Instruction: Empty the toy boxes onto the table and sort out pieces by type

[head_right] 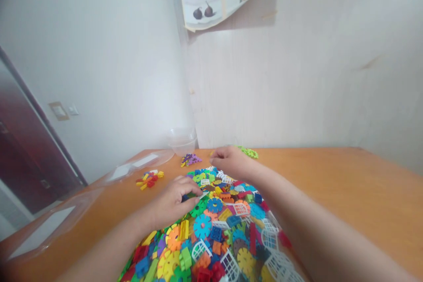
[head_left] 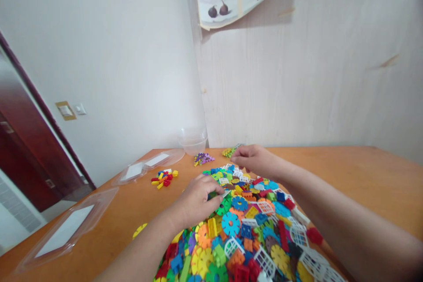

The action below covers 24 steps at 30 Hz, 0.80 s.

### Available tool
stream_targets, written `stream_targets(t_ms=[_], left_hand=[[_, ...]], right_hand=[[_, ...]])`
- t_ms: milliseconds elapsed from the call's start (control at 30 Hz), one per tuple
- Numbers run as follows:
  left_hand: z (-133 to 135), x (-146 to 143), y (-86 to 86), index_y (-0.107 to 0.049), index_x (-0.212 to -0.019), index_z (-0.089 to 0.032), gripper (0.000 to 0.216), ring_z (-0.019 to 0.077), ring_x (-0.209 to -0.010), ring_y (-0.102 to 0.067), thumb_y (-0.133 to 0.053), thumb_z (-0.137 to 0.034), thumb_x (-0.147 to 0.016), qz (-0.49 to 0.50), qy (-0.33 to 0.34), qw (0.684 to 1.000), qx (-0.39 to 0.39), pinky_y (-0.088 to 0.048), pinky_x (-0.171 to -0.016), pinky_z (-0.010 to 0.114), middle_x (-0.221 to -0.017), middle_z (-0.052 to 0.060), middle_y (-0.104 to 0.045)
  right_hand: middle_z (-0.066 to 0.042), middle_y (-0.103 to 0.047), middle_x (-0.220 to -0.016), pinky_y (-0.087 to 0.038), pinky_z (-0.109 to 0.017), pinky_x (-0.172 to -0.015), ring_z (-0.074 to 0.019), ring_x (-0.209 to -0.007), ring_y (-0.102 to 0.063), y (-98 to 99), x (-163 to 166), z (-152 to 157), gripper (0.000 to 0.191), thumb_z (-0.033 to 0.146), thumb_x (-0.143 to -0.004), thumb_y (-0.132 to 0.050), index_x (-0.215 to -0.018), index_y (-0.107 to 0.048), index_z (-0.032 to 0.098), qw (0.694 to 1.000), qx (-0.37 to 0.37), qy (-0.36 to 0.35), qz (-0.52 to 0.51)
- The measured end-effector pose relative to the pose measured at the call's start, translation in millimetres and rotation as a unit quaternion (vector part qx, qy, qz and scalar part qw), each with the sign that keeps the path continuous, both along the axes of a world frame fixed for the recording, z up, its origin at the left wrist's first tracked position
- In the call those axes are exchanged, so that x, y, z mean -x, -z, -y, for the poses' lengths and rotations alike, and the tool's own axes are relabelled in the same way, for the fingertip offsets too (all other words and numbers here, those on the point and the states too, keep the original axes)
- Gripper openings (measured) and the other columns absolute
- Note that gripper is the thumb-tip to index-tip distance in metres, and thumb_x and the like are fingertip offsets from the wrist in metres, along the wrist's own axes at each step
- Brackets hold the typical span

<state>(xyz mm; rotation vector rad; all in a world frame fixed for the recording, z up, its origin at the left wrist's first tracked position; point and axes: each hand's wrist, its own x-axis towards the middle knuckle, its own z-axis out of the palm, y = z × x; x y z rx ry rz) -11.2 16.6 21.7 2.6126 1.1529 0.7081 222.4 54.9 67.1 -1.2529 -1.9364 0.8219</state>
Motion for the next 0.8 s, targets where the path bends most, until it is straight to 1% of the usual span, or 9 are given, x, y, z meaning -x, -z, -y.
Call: stream_targets(t_ms=[100, 200, 267, 333, 433, 500, 600, 700, 800], left_hand=[[0, -1, -1.9, -0.074, -0.088, -0.024, 0.020, 0.0220, -0.093, -0.059, -0.055, -0.028, -0.088, 0.001, -0.004, 1.000, 0.004, -0.045, -0.087, 0.035, -0.090, 0.005, -0.070], [1, -2, -1.8, -0.073, -0.088, -0.024, 0.017, 0.0217, -0.093, -0.059, -0.056, -0.025, -0.086, 0.005, -0.009, 1.000, -0.002, -0.045, -0.085, 0.034, -0.090, 0.004, -0.069], [2, -3, -0.3, -0.072, -0.092, -0.025, 0.016, 0.0223, -0.094, -0.060, -0.058, -0.025, -0.084, 0.002, -0.014, 1.000, -0.007, -0.045, -0.084, 0.034, -0.091, 0.004, -0.069], [3, -4, 1.5, -0.072, -0.096, -0.026, 0.018, 0.0233, -0.096, -0.060, -0.060, -0.028, -0.083, -0.007, -0.020, 1.000, -0.010, -0.044, -0.085, 0.034, -0.093, 0.004, -0.070], [3, -7, 3.7, -0.072, -0.100, -0.027, 0.021, 0.0237, -0.098, -0.059, -0.059, -0.029, -0.083, -0.012, -0.028, 1.000, -0.007, -0.044, -0.086, 0.034, -0.097, 0.003, -0.071], [3, -8, 4.5, -0.072, -0.098, -0.027, 0.020, 0.0235, -0.096, -0.059, -0.058, -0.029, -0.083, -0.007, -0.030, 0.999, -0.006, -0.043, -0.085, 0.034, -0.096, 0.003, -0.071], [1, -10, 5.2, -0.072, -0.091, -0.026, 0.017, 0.0232, -0.093, -0.059, -0.057, -0.028, -0.083, -0.001, -0.028, 1.000, 0.000, -0.043, -0.084, 0.034, -0.093, 0.003, -0.071], [-2, -11, 5.9, -0.070, -0.087, -0.026, 0.016, 0.0225, -0.092, -0.059, -0.055, -0.028, -0.084, 0.003, -0.026, 1.000, 0.001, -0.042, -0.084, 0.033, -0.090, 0.003, -0.070], [-5, -9, 6.9, -0.070, -0.089, -0.026, 0.015, 0.0221, -0.092, -0.059, -0.056, -0.029, -0.084, 0.006, -0.023, 1.000, -0.002, -0.042, -0.083, 0.032, -0.092, 0.002, -0.070]], right_hand=[[-0.002, -0.061, -0.067, -0.040, -0.022, -0.052, -0.0116, -0.058, -0.051, -13.2, 0, 11, 0.019, 0.037, -0.085, -0.058, -0.080, -0.065, 0.019, 0.999, -0.008, 0.007, -0.037], [-0.003, -0.062, -0.070, -0.039, -0.022, -0.051, -0.0120, -0.059, -0.051, -24.3, 0, 22, 0.022, 0.040, -0.086, -0.057, -0.081, -0.064, 0.020, 0.998, -0.011, 0.017, -0.065], [-0.003, -0.063, -0.071, -0.040, -0.022, -0.051, -0.0121, -0.060, -0.052, -26.7, -3, 27, 0.022, 0.041, -0.086, -0.058, -0.082, -0.065, 0.020, 0.997, -0.016, 0.031, -0.072], [-0.003, -0.062, -0.071, -0.040, -0.023, -0.052, -0.0121, -0.059, -0.051, -22.6, -10, 31, 0.024, 0.043, -0.085, -0.057, -0.083, -0.065, 0.020, 0.995, -0.021, 0.059, -0.074], [-0.001, -0.058, -0.066, -0.038, -0.024, -0.051, -0.0122, -0.056, -0.048, -1.1, -33, 38, 0.027, 0.046, -0.084, -0.056, -0.081, -0.063, 0.020, 0.989, -0.003, 0.132, -0.067], [0.001, -0.055, -0.062, -0.037, -0.025, -0.050, -0.0124, -0.054, -0.047, 22.9, -55, 44, 0.028, 0.047, -0.084, -0.054, -0.079, -0.062, 0.020, 0.981, 0.014, 0.188, -0.053], [0.001, -0.056, -0.061, -0.036, -0.026, -0.052, -0.0150, -0.056, -0.050, 65.5, -90, 54, 0.031, 0.047, -0.085, -0.050, -0.078, -0.063, 0.020, 0.961, 0.007, 0.275, -0.010], [-0.001, -0.061, -0.064, -0.040, -0.028, -0.059, -0.0198, -0.067, -0.059, 98.3, -112, 59, 0.032, 0.047, -0.085, -0.047, -0.075, -0.062, 0.020, 0.948, -0.016, 0.314, 0.038], [-0.002, -0.065, -0.067, -0.041, -0.028, -0.062, -0.0209, -0.072, -0.061, 108.8, -115, 61, 0.033, 0.045, -0.087, -0.044, -0.074, -0.063, 0.021, 0.944, -0.037, 0.319, 0.072]])
